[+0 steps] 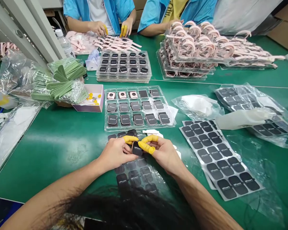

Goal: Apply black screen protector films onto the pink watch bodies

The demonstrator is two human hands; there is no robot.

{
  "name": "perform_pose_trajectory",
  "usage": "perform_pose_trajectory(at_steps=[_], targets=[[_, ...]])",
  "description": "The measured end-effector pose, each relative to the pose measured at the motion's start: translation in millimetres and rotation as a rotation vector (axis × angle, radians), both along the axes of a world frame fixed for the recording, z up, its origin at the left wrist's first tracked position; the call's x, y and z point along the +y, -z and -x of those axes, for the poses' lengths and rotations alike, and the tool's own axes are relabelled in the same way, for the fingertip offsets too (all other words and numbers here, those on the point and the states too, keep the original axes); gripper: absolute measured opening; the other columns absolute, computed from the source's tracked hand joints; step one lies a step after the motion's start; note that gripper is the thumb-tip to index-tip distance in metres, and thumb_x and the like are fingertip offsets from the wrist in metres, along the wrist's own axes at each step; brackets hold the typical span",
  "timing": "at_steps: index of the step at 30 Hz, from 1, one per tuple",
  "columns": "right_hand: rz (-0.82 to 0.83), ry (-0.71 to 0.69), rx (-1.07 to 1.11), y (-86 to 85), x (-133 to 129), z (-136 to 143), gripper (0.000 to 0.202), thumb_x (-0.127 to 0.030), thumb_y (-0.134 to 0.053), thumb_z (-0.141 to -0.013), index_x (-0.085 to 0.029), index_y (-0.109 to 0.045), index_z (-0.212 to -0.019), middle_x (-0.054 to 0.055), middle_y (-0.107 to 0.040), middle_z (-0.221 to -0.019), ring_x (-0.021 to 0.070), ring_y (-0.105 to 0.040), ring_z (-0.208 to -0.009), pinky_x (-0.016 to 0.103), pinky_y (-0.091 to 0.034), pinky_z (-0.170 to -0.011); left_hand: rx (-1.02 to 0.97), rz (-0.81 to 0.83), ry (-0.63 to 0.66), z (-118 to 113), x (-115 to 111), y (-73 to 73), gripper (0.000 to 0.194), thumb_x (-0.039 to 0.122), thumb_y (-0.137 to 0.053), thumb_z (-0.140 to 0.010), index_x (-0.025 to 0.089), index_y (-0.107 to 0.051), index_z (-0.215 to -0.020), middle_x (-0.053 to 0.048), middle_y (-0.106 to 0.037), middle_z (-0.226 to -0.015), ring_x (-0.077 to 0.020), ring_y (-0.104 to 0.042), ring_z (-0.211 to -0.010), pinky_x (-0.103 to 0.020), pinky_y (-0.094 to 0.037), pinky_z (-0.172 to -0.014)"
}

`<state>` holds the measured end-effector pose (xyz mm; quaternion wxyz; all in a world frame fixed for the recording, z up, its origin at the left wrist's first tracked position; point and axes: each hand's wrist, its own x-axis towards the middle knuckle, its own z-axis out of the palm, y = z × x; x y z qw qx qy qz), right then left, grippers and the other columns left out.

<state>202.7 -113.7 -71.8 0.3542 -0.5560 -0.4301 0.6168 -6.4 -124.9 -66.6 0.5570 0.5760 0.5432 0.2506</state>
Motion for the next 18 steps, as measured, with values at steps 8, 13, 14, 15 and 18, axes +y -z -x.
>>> perform_pose_trajectory(at_steps=[8, 13, 14, 15, 18], targets=[[-0.011, -0.019, -0.004, 2.3, 0.0, 0.6, 0.049, -0.061, -0.102, -0.058, -0.025, -0.08, -0.081, 0.003, -0.081, -0.082, 0.0234, -0.075, -0.077, 0.039, -0.065, -0.077, 0.017, -0.003, -0.007, -0.2, -0.3, 0.9, 0.041, 0.026, -0.09, -0.072, 0.021, -0.082, -0.112, 0.002, -0.079, -0.069, -0.0193, -0.075, -0.069, -0.028, -0.054, -0.066], [-0.013, -0.018, -0.02, 2.0, 0.5, 0.5, 0.045, -0.059, -0.101, -0.06, -0.025, -0.08, -0.081, 0.004, -0.082, -0.084, 0.0243, -0.076, -0.077, 0.041, -0.066, -0.078, 0.02, 0.009, -0.006, 0.4, -0.2, 0.9, 0.042, 0.028, -0.092, -0.073, 0.021, -0.083, -0.112, 0.0, -0.08, -0.072, -0.0209, -0.077, -0.073, -0.029, -0.056, -0.07], [-0.015, -0.021, -0.022, 1.8, 0.6, 0.3, 0.045, -0.059, -0.101, -0.06, -0.025, -0.08, -0.081, 0.004, -0.082, -0.084, 0.0245, -0.076, -0.078, 0.041, -0.066, -0.078, 0.023, 0.005, -0.005, 0.6, -0.1, 1.0, 0.042, 0.028, -0.092, -0.073, 0.022, -0.083, -0.113, 0.0, -0.08, -0.072, -0.0212, -0.077, -0.073, -0.029, -0.056, -0.07], [-0.017, -0.024, -0.021, 1.7, 0.7, 0.1, 0.044, -0.059, -0.101, -0.06, -0.025, -0.08, -0.081, 0.005, -0.082, -0.085, 0.0246, -0.076, -0.078, 0.041, -0.066, -0.078, 0.026, 0.001, -0.004, 0.7, 0.0, 1.1, 0.041, 0.028, -0.092, -0.073, 0.022, -0.083, -0.113, 0.0, -0.08, -0.071, -0.0214, -0.077, -0.073, -0.029, -0.056, -0.07], [-0.022, -0.032, -0.017, 2.2, 0.8, -0.5, 0.045, -0.059, -0.101, -0.061, -0.025, -0.08, -0.081, 0.005, -0.082, -0.083, 0.0246, -0.076, -0.077, 0.041, -0.066, -0.076, 0.03, -0.004, 0.003, 0.8, 0.0, 0.8, 0.039, 0.027, -0.092, -0.073, 0.022, -0.083, -0.111, 0.0, -0.081, -0.072, -0.0217, -0.078, -0.074, -0.03, -0.056, -0.07]])
